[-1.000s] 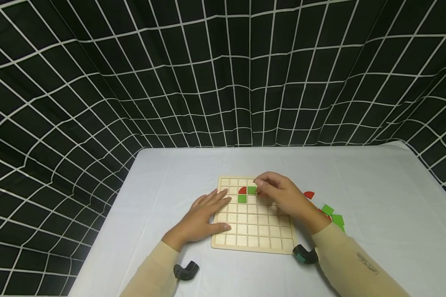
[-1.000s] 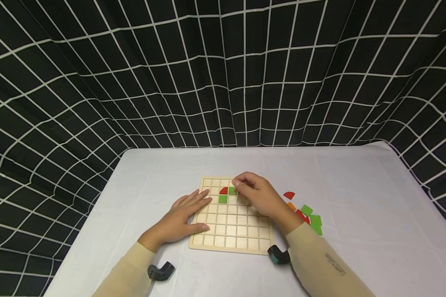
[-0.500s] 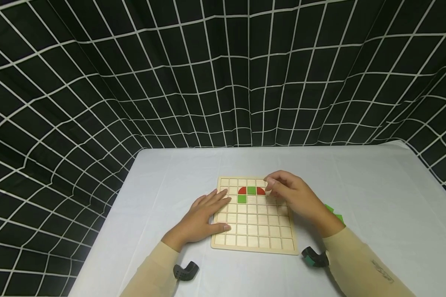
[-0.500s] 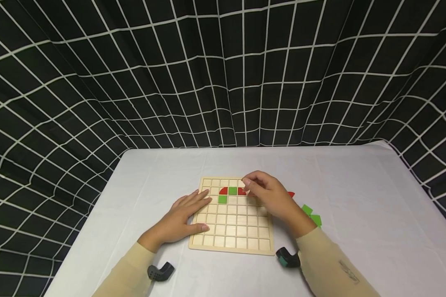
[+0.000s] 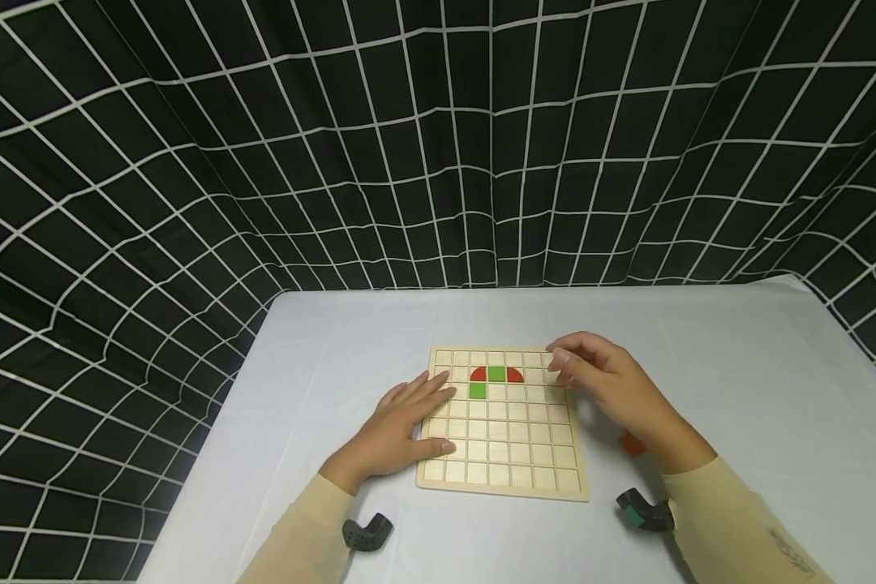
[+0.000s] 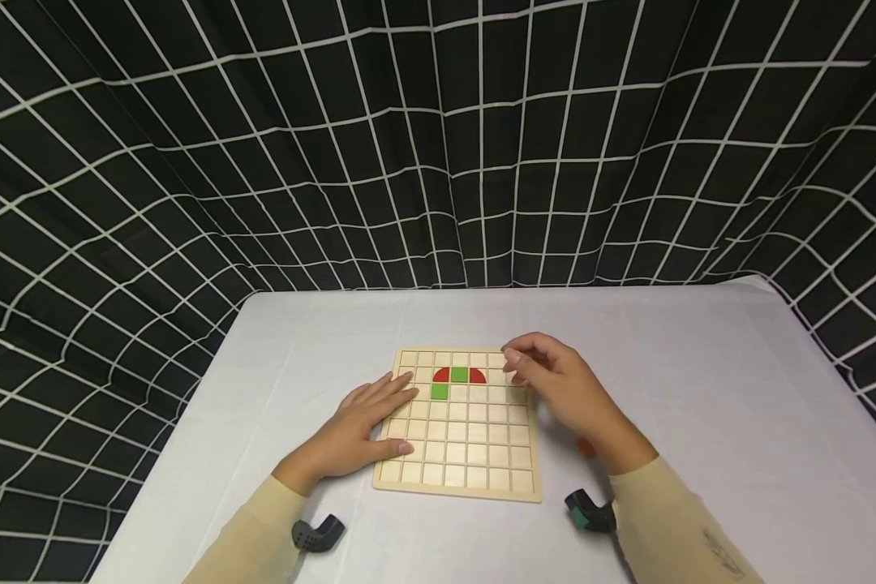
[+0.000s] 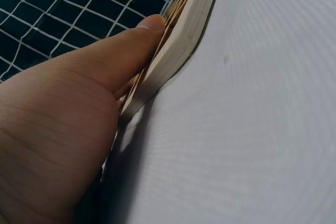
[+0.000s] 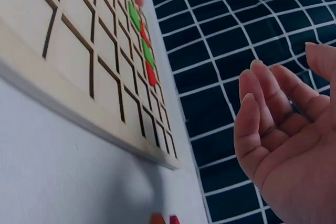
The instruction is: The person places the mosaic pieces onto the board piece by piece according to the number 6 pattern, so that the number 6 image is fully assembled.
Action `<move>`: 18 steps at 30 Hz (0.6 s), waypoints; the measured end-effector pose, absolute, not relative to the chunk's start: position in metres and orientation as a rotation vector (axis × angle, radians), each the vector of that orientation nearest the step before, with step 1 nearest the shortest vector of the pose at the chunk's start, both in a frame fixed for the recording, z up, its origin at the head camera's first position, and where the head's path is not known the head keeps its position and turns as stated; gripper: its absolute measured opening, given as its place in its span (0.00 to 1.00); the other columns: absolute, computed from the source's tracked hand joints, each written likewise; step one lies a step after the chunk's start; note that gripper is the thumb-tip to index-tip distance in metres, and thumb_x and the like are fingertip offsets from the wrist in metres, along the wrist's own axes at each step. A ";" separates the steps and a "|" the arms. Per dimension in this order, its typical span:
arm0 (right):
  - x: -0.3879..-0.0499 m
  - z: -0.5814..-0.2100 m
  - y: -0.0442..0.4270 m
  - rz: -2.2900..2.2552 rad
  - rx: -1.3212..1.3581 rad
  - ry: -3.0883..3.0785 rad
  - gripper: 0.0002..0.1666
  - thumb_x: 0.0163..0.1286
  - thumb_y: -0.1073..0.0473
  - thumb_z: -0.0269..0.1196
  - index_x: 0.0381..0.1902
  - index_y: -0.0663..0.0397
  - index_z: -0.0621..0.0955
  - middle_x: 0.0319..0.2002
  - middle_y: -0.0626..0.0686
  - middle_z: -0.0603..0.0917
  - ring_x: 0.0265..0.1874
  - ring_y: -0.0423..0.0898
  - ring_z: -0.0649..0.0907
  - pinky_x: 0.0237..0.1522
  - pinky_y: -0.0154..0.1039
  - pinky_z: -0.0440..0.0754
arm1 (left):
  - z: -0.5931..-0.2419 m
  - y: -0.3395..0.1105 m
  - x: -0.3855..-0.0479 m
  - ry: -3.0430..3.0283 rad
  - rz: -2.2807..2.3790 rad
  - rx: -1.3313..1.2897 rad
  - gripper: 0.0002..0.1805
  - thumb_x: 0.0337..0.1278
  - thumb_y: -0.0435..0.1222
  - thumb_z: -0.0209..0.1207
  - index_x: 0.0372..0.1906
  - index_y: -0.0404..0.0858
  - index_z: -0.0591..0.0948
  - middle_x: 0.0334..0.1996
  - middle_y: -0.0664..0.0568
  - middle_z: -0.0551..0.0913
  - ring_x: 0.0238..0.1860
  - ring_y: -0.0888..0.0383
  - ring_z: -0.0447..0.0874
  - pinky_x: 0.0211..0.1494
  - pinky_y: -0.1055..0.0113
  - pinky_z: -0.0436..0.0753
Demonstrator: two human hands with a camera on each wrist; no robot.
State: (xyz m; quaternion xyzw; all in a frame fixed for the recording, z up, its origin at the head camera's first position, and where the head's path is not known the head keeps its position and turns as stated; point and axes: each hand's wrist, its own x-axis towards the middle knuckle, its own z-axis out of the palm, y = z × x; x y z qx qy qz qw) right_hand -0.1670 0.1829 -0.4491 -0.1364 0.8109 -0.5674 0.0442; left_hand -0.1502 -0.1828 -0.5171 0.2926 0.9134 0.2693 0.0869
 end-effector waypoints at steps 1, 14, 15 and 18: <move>-0.166 -0.449 0.185 -1.727 -0.410 2.492 0.19 0.87 0.52 0.61 0.64 0.60 0.82 0.49 0.60 0.86 0.45 0.54 0.87 0.48 0.39 0.85 | -0.517 -0.183 -0.150 2.719 0.803 0.871 0.48 0.70 0.64 0.65 0.87 0.49 0.65 0.88 0.58 0.51 0.87 0.50 0.42 0.85 0.46 0.42; -0.156 -0.450 0.215 -1.635 -0.311 2.585 0.22 0.87 0.48 0.61 0.66 0.58 0.82 0.51 0.57 0.87 0.48 0.52 0.86 0.50 0.36 0.86 | -0.517 -0.183 -0.150 2.720 0.788 0.864 0.48 0.71 0.64 0.65 0.87 0.49 0.65 0.88 0.59 0.51 0.87 0.52 0.41 0.85 0.48 0.42; -0.155 -0.450 0.217 -1.645 -0.311 2.584 0.22 0.87 0.49 0.61 0.66 0.58 0.82 0.51 0.58 0.87 0.48 0.52 0.86 0.50 0.36 0.86 | -0.517 -0.183 -0.150 2.723 0.791 0.866 0.48 0.71 0.64 0.65 0.87 0.49 0.65 0.88 0.59 0.51 0.87 0.52 0.41 0.85 0.48 0.42; -0.154 -0.451 0.223 -1.683 -0.314 2.587 0.20 0.86 0.51 0.62 0.64 0.58 0.83 0.50 0.60 0.87 0.45 0.53 0.86 0.47 0.36 0.86 | -0.518 -0.183 -0.150 2.723 0.798 0.866 0.48 0.70 0.64 0.65 0.87 0.49 0.65 0.88 0.59 0.51 0.87 0.51 0.42 0.85 0.47 0.42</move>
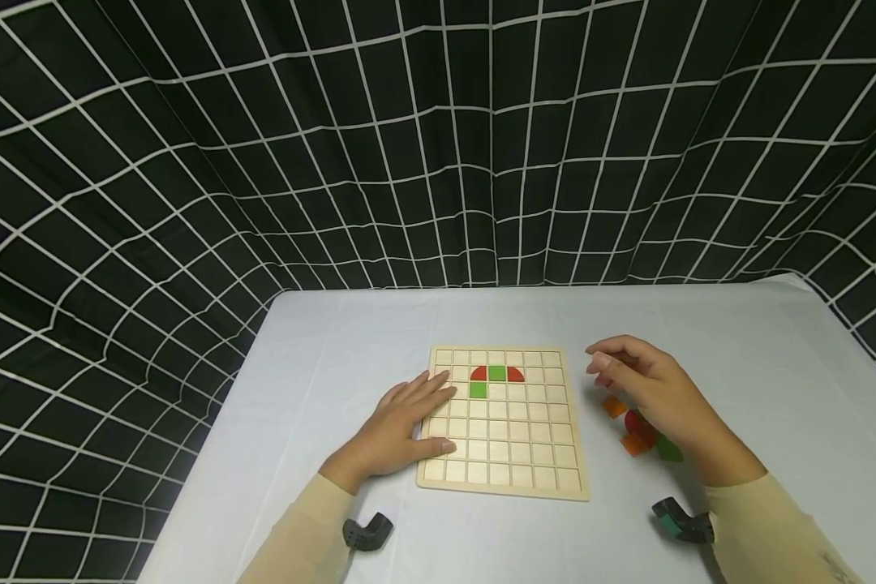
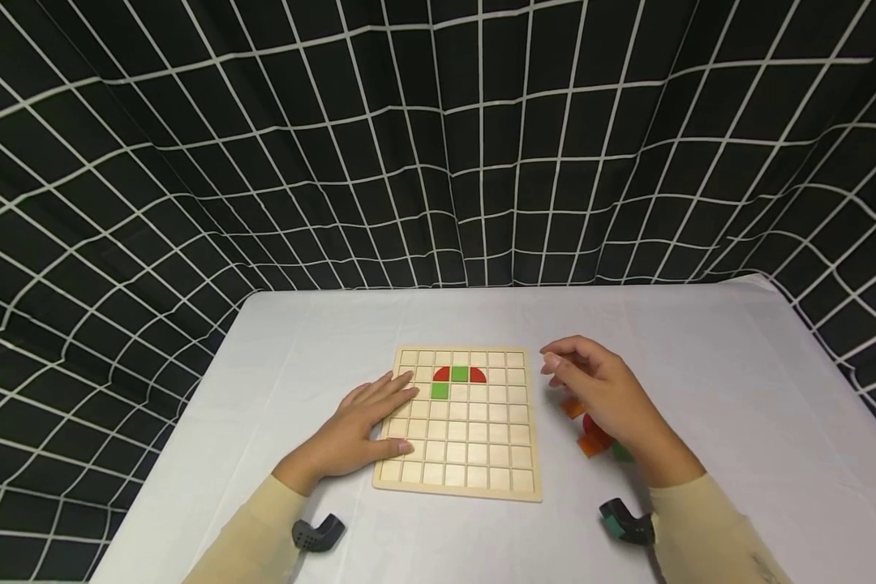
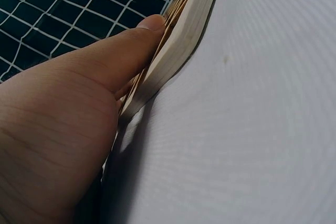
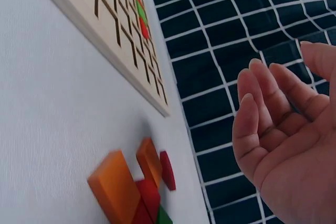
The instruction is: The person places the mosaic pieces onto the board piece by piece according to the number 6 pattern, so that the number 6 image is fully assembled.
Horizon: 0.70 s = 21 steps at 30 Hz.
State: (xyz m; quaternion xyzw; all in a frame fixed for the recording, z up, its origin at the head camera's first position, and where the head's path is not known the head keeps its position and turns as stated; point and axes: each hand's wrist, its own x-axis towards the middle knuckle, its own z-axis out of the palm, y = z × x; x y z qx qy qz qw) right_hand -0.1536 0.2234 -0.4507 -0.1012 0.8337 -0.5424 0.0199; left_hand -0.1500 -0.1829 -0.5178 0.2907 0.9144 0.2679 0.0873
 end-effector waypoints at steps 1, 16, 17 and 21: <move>-0.153 -0.451 0.226 -1.691 -0.321 2.591 0.19 0.86 0.51 0.62 0.64 0.58 0.83 0.49 0.61 0.87 0.44 0.53 0.86 0.47 0.35 0.86 | -0.518 -0.183 -0.150 2.723 0.799 0.865 0.48 0.70 0.64 0.65 0.87 0.49 0.65 0.88 0.59 0.51 0.87 0.51 0.42 0.85 0.48 0.42; -0.146 -0.462 0.256 -1.623 -0.241 2.634 0.23 0.88 0.51 0.59 0.67 0.62 0.80 0.53 0.62 0.85 0.45 0.49 0.90 0.47 0.31 0.87 | -0.519 -0.184 -0.151 2.724 0.804 0.881 0.48 0.70 0.65 0.65 0.87 0.49 0.65 0.88 0.59 0.51 0.87 0.50 0.43 0.85 0.47 0.43; -0.146 -0.462 0.257 -1.629 -0.231 2.634 0.23 0.88 0.51 0.60 0.67 0.62 0.80 0.54 0.63 0.85 0.46 0.49 0.90 0.47 0.31 0.87 | -0.519 -0.184 -0.151 2.724 0.806 0.882 0.48 0.70 0.65 0.65 0.87 0.49 0.65 0.88 0.58 0.52 0.87 0.50 0.43 0.85 0.47 0.43; -0.144 -0.465 0.263 -1.617 -0.213 2.654 0.23 0.87 0.52 0.61 0.67 0.63 0.80 0.55 0.63 0.85 0.46 0.44 0.88 0.47 0.28 0.86 | -0.519 -0.184 -0.151 2.726 0.801 0.886 0.48 0.70 0.65 0.64 0.87 0.49 0.65 0.88 0.58 0.51 0.87 0.50 0.43 0.85 0.46 0.43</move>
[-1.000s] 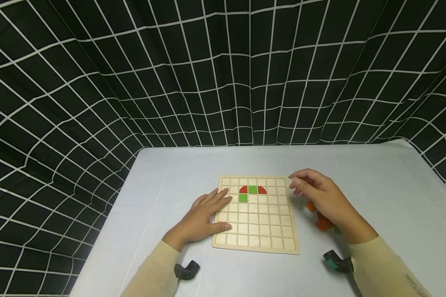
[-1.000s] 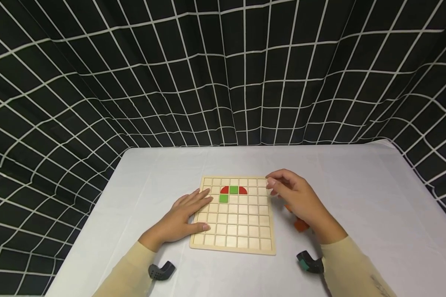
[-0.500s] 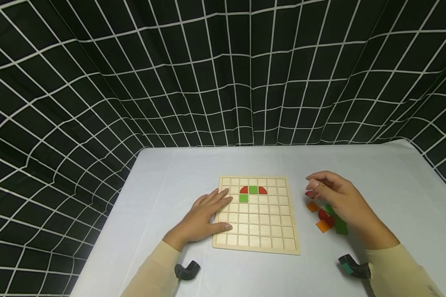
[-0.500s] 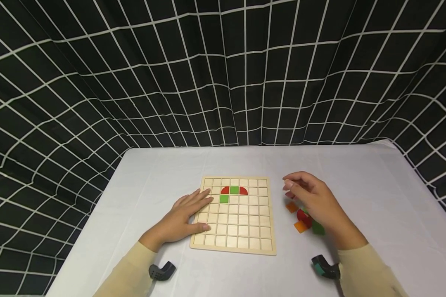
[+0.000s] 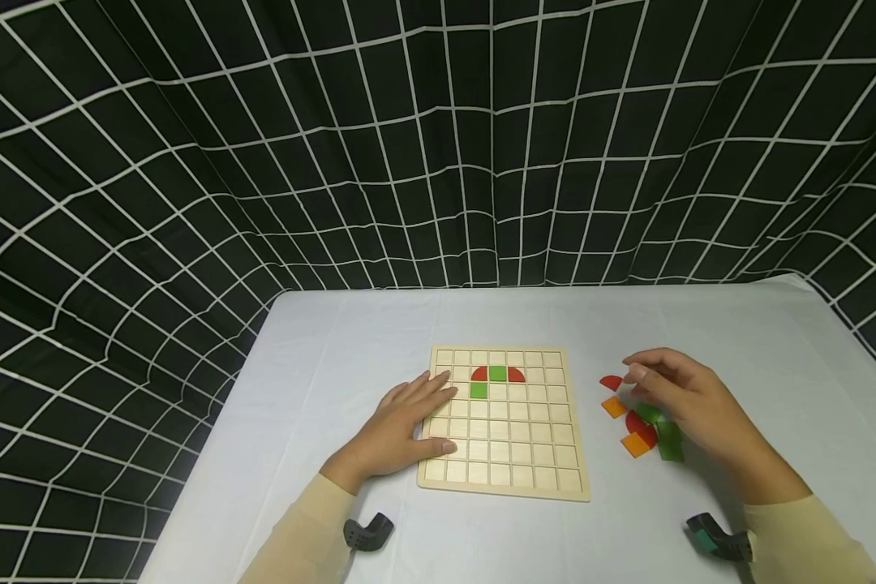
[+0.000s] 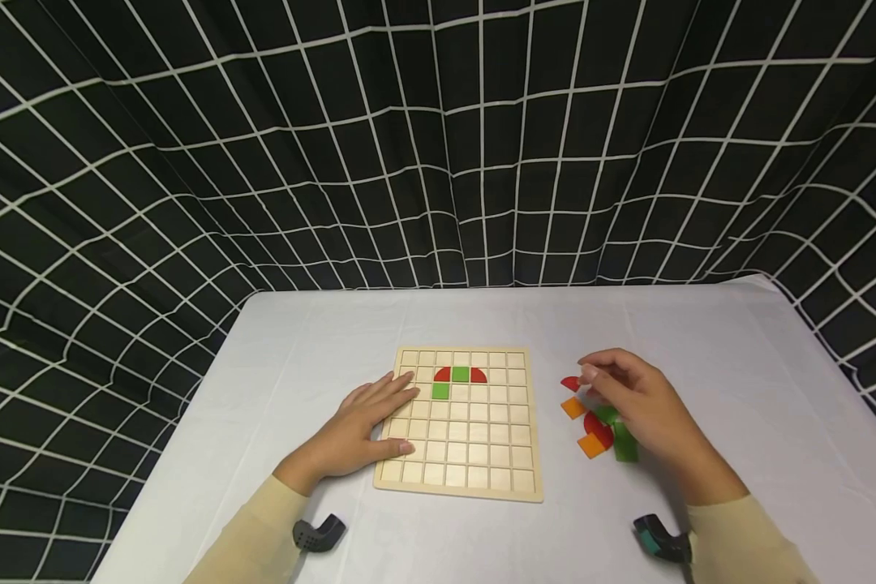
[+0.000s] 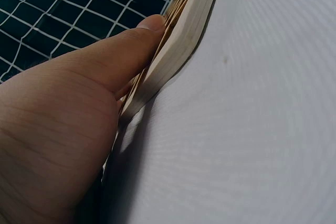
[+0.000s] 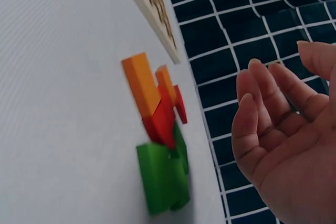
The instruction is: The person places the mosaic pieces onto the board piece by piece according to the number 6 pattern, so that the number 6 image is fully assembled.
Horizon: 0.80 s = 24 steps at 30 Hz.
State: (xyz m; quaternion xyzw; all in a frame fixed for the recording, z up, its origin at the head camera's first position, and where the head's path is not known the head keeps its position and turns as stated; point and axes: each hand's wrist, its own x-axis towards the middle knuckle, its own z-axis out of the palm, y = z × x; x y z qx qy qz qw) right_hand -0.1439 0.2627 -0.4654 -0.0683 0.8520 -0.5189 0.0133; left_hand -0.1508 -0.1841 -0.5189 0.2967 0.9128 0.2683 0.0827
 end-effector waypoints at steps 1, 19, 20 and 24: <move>-0.143 -0.466 0.264 -1.605 -0.206 2.661 0.23 0.87 0.52 0.61 0.67 0.63 0.81 0.55 0.63 0.86 0.47 0.43 0.88 0.47 0.28 0.85 | -0.519 -0.184 -0.151 2.726 0.800 0.887 0.48 0.71 0.65 0.64 0.87 0.49 0.65 0.88 0.58 0.51 0.87 0.50 0.43 0.85 0.45 0.43; -0.144 -0.485 0.283 -1.457 -0.103 2.730 0.24 0.87 0.48 0.60 0.65 0.61 0.82 0.54 0.61 0.88 0.44 0.44 0.84 0.42 0.32 0.85 | -0.518 -0.182 -0.150 2.728 0.783 0.876 0.48 0.71 0.64 0.65 0.87 0.49 0.65 0.88 0.58 0.51 0.87 0.50 0.42 0.85 0.47 0.43; -0.144 -0.486 0.284 -1.451 -0.097 2.731 0.24 0.87 0.48 0.60 0.65 0.61 0.82 0.54 0.62 0.88 0.44 0.44 0.84 0.42 0.32 0.85 | -0.517 -0.182 -0.150 2.728 0.783 0.876 0.48 0.71 0.64 0.65 0.87 0.49 0.65 0.88 0.58 0.51 0.87 0.50 0.42 0.85 0.47 0.43; -0.146 -0.490 0.289 -1.414 -0.085 2.712 0.24 0.87 0.48 0.61 0.64 0.62 0.83 0.56 0.62 0.86 0.45 0.44 0.84 0.43 0.32 0.84 | -0.517 -0.182 -0.150 2.733 0.777 0.873 0.48 0.71 0.64 0.65 0.87 0.49 0.65 0.88 0.58 0.51 0.87 0.50 0.42 0.85 0.46 0.43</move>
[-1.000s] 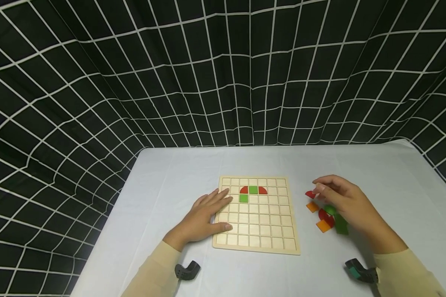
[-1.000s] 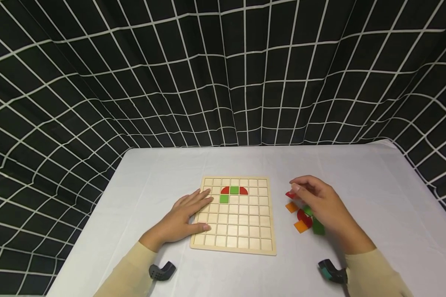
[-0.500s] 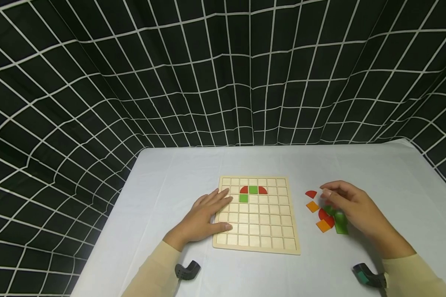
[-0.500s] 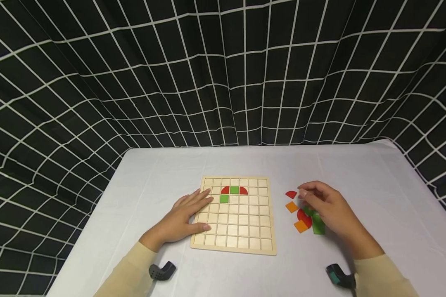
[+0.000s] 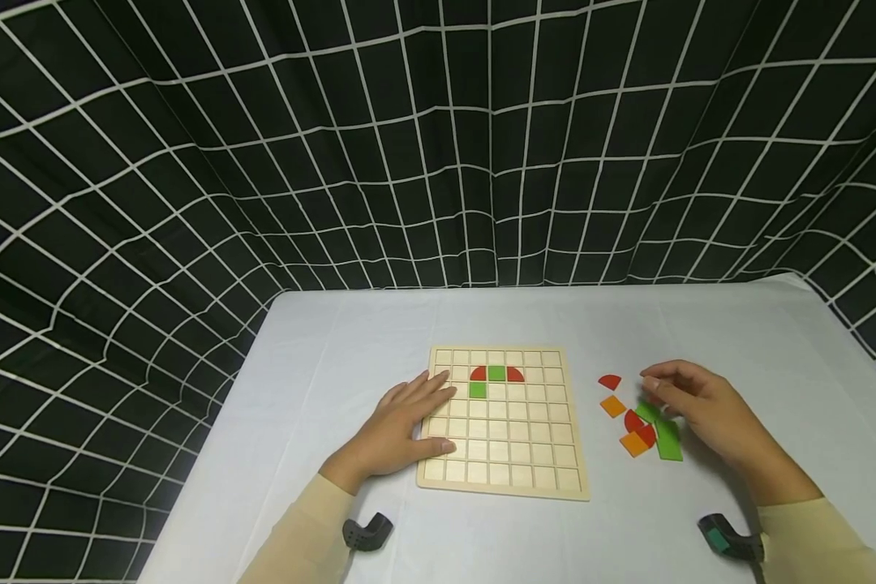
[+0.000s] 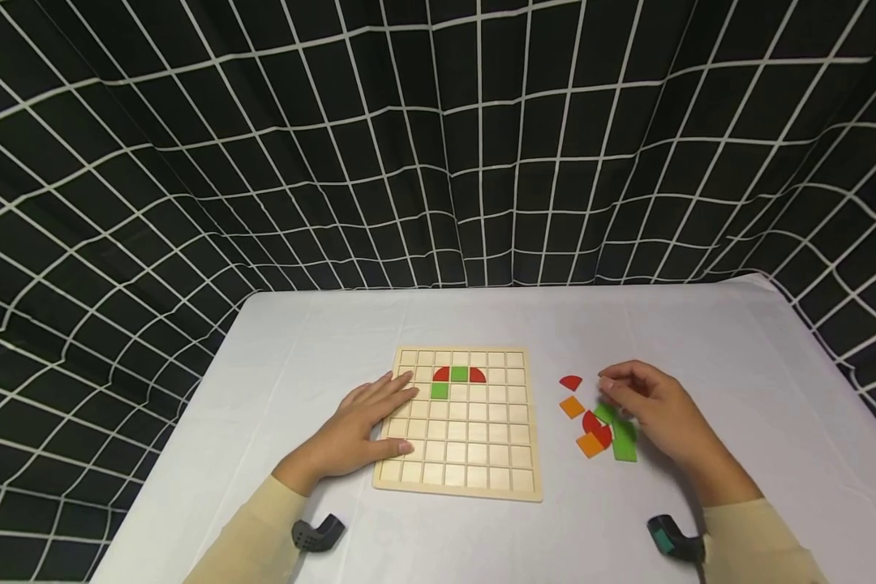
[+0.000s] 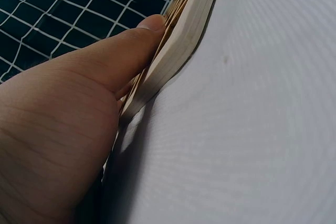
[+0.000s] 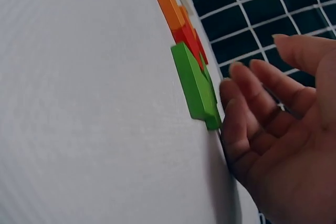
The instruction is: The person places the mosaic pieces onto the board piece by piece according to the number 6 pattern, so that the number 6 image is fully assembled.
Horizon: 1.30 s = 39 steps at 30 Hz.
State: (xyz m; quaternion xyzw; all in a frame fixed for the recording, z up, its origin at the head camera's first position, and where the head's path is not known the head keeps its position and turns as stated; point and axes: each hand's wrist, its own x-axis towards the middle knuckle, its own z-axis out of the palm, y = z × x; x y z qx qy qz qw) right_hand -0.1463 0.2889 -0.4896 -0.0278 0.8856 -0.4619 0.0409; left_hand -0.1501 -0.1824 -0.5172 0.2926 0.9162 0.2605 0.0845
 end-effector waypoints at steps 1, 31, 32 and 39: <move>-0.146 -0.491 0.290 -1.401 -0.083 2.704 0.24 0.87 0.48 0.61 0.64 0.62 0.83 0.56 0.62 0.86 0.45 0.45 0.84 0.44 0.32 0.84 | -0.517 -0.182 -0.150 2.732 0.777 0.871 0.48 0.71 0.64 0.65 0.87 0.49 0.65 0.88 0.58 0.51 0.87 0.50 0.42 0.85 0.46 0.43; -0.147 -0.498 0.300 -1.036 -0.301 2.823 0.16 0.69 0.62 0.77 0.52 0.60 0.88 0.48 0.54 0.83 0.44 0.52 0.77 0.41 0.36 0.79 | -0.520 -0.184 -0.150 2.725 0.805 0.876 0.48 0.70 0.65 0.65 0.87 0.49 0.65 0.88 0.59 0.51 0.87 0.52 0.42 0.85 0.45 0.43; -0.147 -0.499 0.300 -1.041 -0.302 2.820 0.15 0.69 0.62 0.77 0.51 0.59 0.88 0.46 0.53 0.82 0.44 0.52 0.77 0.41 0.36 0.78 | -0.520 -0.184 -0.150 2.724 0.805 0.872 0.48 0.70 0.65 0.65 0.87 0.49 0.65 0.88 0.59 0.51 0.87 0.52 0.42 0.85 0.46 0.43; -0.148 -0.500 0.301 -1.091 -0.251 2.810 0.16 0.70 0.64 0.77 0.52 0.60 0.85 0.40 0.51 0.80 0.42 0.52 0.76 0.37 0.35 0.77 | -0.520 -0.183 -0.151 2.728 0.794 0.879 0.48 0.70 0.65 0.64 0.87 0.49 0.65 0.88 0.59 0.51 0.87 0.53 0.42 0.85 0.46 0.43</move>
